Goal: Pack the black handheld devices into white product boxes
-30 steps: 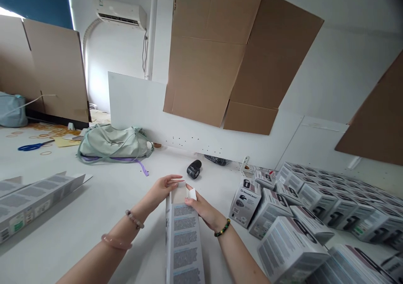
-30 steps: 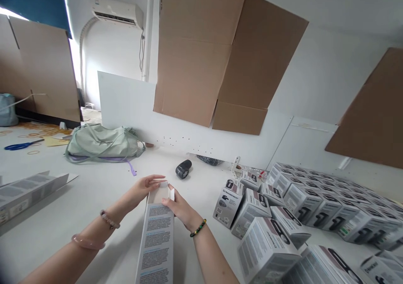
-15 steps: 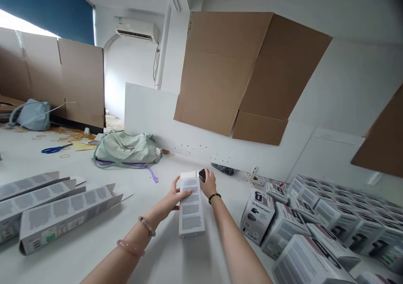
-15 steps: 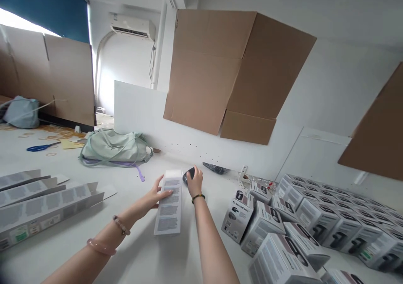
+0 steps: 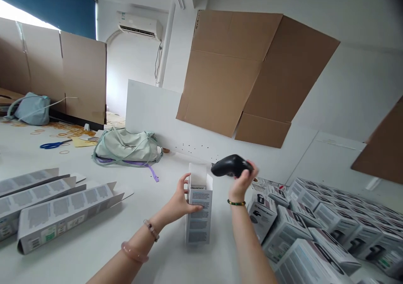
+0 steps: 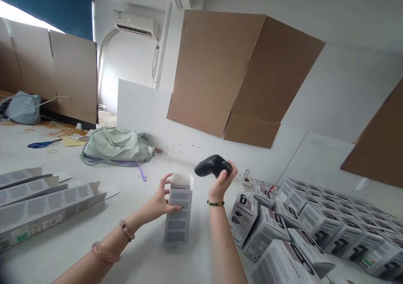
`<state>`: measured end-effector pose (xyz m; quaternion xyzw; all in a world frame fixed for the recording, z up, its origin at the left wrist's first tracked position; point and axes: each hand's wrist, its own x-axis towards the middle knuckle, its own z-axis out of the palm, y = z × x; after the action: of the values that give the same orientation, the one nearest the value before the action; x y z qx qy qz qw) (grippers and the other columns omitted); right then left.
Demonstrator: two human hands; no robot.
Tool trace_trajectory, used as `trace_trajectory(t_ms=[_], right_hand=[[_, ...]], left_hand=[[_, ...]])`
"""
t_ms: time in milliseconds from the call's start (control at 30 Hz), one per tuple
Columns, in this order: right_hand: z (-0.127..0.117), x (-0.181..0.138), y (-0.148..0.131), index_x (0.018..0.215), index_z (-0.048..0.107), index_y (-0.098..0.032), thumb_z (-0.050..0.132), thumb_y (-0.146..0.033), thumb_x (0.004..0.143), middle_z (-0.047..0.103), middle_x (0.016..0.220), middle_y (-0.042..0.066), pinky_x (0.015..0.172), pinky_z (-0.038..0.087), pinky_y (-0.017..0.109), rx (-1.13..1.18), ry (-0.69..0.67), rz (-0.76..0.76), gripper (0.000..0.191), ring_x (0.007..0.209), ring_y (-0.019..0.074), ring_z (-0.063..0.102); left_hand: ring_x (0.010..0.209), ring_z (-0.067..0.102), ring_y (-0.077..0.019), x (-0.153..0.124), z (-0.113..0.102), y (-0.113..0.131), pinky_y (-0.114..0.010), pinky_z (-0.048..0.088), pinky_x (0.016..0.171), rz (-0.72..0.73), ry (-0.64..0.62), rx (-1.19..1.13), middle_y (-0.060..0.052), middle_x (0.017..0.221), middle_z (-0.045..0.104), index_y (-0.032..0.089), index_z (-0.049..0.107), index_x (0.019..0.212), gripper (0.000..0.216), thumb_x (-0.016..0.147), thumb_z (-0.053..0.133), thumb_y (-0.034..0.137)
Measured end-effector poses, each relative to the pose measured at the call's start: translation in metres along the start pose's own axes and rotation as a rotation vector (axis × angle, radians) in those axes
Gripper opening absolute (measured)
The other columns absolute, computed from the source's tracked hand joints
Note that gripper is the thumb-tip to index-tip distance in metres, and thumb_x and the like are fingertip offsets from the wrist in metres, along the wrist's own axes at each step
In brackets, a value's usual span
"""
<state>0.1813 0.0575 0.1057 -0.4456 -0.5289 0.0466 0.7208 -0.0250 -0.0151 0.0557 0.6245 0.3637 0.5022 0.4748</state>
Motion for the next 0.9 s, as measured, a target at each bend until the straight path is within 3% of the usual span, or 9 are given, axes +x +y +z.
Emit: trace_trajectory(t_ms=[67,133,267,333,433,567,667,733,900], right_hand=[[-0.021,0.006,-0.03,0.138,0.022,-0.027,0.001,-0.046,0.095,0.036,0.135,0.012,0.086,0.047,0.045,0.048,0.095,-0.079,0.052,0.119,0.0297,0.047],[-0.035,0.004,-0.059,0.129,0.035,-0.026,0.009,-0.05,0.095,0.044,0.124,0.01,0.087,0.046,0.044,0.099,0.084,-0.222,0.049,0.112,0.0286,0.052],[-0.043,-0.016,-0.088,0.112,0.053,-0.023,0.038,-0.052,0.093,0.058,0.106,0.008,0.09,0.043,0.044,0.051,-0.392,-0.285,0.038,0.098,0.0264,0.055],[-0.043,-0.026,-0.084,0.11,0.06,-0.024,0.047,-0.052,0.09,0.062,0.103,0.008,0.093,0.042,0.046,0.008,-0.618,-0.177,0.037,0.098,0.0277,0.055],[-0.049,-0.034,-0.064,0.1,0.071,-0.028,0.064,-0.055,0.081,0.068,0.103,0.008,0.102,0.036,0.051,0.021,-0.765,-0.076,0.033,0.113,0.0328,0.051],[-0.059,-0.039,-0.032,0.111,0.069,-0.031,0.051,-0.065,0.087,0.061,0.127,0.007,0.109,0.035,0.047,0.135,-0.76,0.067,0.045,0.128,0.0294,0.046],[-0.057,-0.047,-0.018,0.145,0.036,-0.032,0.044,-0.068,0.089,0.044,0.145,0.012,0.099,0.046,0.046,0.209,-0.723,0.222,0.068,0.126,0.0272,0.051],[-0.051,-0.054,-0.016,0.15,0.025,-0.032,0.052,-0.066,0.086,0.046,0.145,0.013,0.095,0.049,0.044,0.257,-0.784,0.288,0.077,0.122,0.026,0.056],[-0.047,-0.059,-0.03,0.133,0.051,-0.031,0.069,-0.048,0.083,0.059,0.135,0.007,0.104,0.045,0.044,0.382,-0.914,0.219,0.056,0.127,0.0247,0.054]], left_hand=[[0.111,0.054,-0.0257,-0.002,0.004,-0.001,-0.04,0.057,0.081,0.031,-0.009,0.025,-0.008,0.136,0.03,0.04,0.017,0.138,0.102,0.062,0.084,0.026],[0.109,0.055,-0.025,-0.005,0.009,-0.001,-0.043,0.055,0.086,0.052,-0.044,0.051,-0.009,0.133,0.037,0.038,0.015,0.138,0.102,0.063,0.083,0.023],[0.115,0.053,-0.0282,-0.008,0.018,-0.005,-0.047,0.049,0.095,0.132,-0.097,0.096,-0.013,0.132,0.043,0.032,0.016,0.138,0.102,0.063,0.084,0.019],[0.118,0.051,-0.0303,-0.009,0.021,-0.007,-0.049,0.048,0.096,0.166,-0.105,0.111,-0.015,0.137,0.04,0.032,0.017,0.139,0.101,0.064,0.083,0.021],[0.123,0.048,-0.0316,-0.009,0.022,-0.01,-0.049,0.047,0.097,0.189,-0.106,0.152,-0.014,0.145,0.031,0.036,0.017,0.144,0.1,0.068,0.081,0.025],[0.124,0.047,-0.0301,-0.008,0.021,-0.01,-0.047,0.045,0.102,0.195,-0.133,0.282,-0.009,0.146,0.025,0.04,0.031,0.145,0.086,0.073,0.076,0.023],[0.122,0.048,-0.0301,-0.009,0.019,-0.004,-0.048,0.045,0.103,0.225,-0.175,0.343,-0.009,0.143,0.029,0.033,0.052,0.128,0.059,0.074,0.077,0.027],[0.121,0.048,-0.0299,-0.01,0.019,0.0,-0.047,0.045,0.102,0.246,-0.182,0.347,-0.01,0.141,0.032,0.027,0.059,0.113,0.038,0.079,0.073,0.035],[0.123,0.049,-0.0288,-0.01,0.023,-0.003,-0.044,0.044,0.103,0.24,-0.116,0.172,-0.01,0.141,0.038,0.027,0.052,0.112,0.039,0.083,0.07,0.045]])
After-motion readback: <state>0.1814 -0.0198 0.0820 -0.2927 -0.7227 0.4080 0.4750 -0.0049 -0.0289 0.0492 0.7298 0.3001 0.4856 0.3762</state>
